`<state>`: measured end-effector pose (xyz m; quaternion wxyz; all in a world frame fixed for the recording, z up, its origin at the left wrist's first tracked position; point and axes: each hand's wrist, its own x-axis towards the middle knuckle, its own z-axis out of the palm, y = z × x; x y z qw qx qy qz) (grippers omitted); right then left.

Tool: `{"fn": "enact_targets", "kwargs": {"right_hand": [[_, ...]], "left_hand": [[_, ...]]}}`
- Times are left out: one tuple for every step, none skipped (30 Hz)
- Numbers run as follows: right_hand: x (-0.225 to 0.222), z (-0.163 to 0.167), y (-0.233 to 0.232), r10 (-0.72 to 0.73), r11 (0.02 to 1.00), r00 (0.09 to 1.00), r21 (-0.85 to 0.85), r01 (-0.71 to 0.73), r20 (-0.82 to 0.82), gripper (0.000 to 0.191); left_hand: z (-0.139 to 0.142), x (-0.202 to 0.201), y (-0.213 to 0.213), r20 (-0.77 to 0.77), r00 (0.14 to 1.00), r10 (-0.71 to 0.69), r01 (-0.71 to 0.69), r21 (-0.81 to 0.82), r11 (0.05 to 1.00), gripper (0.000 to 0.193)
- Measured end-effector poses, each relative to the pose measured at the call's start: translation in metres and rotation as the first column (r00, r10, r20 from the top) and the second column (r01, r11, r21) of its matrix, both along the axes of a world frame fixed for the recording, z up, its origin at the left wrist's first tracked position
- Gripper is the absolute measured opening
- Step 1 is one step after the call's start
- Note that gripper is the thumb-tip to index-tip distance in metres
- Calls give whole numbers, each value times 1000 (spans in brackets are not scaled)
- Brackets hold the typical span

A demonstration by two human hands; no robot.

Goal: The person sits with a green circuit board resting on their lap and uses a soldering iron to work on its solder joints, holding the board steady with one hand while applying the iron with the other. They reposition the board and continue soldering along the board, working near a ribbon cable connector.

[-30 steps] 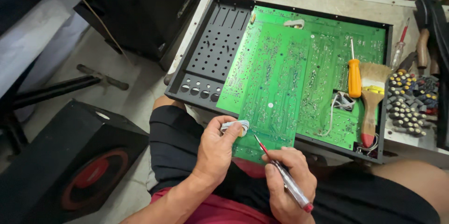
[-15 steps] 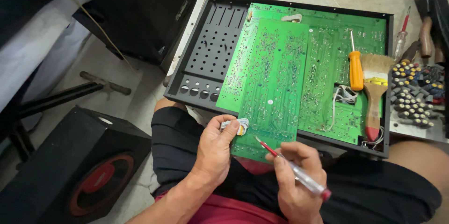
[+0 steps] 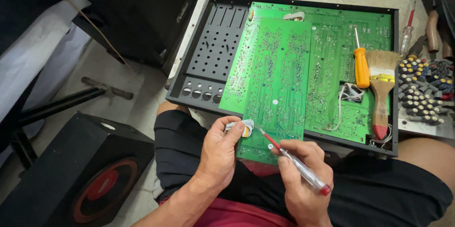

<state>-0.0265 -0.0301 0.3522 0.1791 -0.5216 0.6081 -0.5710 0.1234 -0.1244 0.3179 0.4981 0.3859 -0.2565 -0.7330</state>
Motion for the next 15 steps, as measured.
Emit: {"fn": "enact_targets", "kwargs": {"right_hand": [[1,0,0,-8,999,991,39,3,131,18],[2,-1,-1,-20,997,966,78,0,259,17],[4,-2,-2,-37,993,923,116,-8,382,17],[4,-3,-3,-43,993,927,115,0,374,15],[6,-3,-4,-49,994,929,113,8,366,13],[6,-4,-4,-55,994,933,112,16,357,12],[7,-3,-4,-78,993,960,109,50,270,13],[9,-3,-4,-101,991,978,103,83,181,14],[9,-1,-4,-124,989,988,94,115,92,15],[9,0,-5,-122,991,992,70,118,45,16],[8,2,-6,-120,992,993,45,120,-2,17],[8,4,-7,-120,992,992,20,121,-49,18],[7,7,-7,-99,995,994,11,99,-39,18],[6,9,-8,-78,997,997,1,78,-29,19],[6,11,-8,-58,998,998,-8,57,-19,20]], "left_hand": [[0,0,0,-5,1000,-4,4,5,1000,25],[0,0,0,-9,1000,-7,7,11,1000,25],[0,0,0,-13,1000,-11,11,16,1000,25],[1,1,0,-14,1000,-12,12,20,1000,25],[1,1,0,-14,1000,-14,14,24,1000,25],[1,1,0,-15,1000,-15,16,28,999,25],[1,1,0,-17,1000,-12,13,32,999,25],[1,1,0,-19,1000,-9,10,35,999,25],[1,1,0,-20,1000,-5,6,37,999,25],[1,1,0,-10,1000,-4,4,31,1000,25],[1,0,0,-1,1000,-1,1,24,1000,25],[1,0,-1,8,1000,1,-1,17,1000,25],[1,0,-1,6,1000,-3,3,24,1000,25],[1,0,-1,4,1000,-6,6,30,1000,25],[2,1,0,2,1000,-10,10,38,999,25]]}}
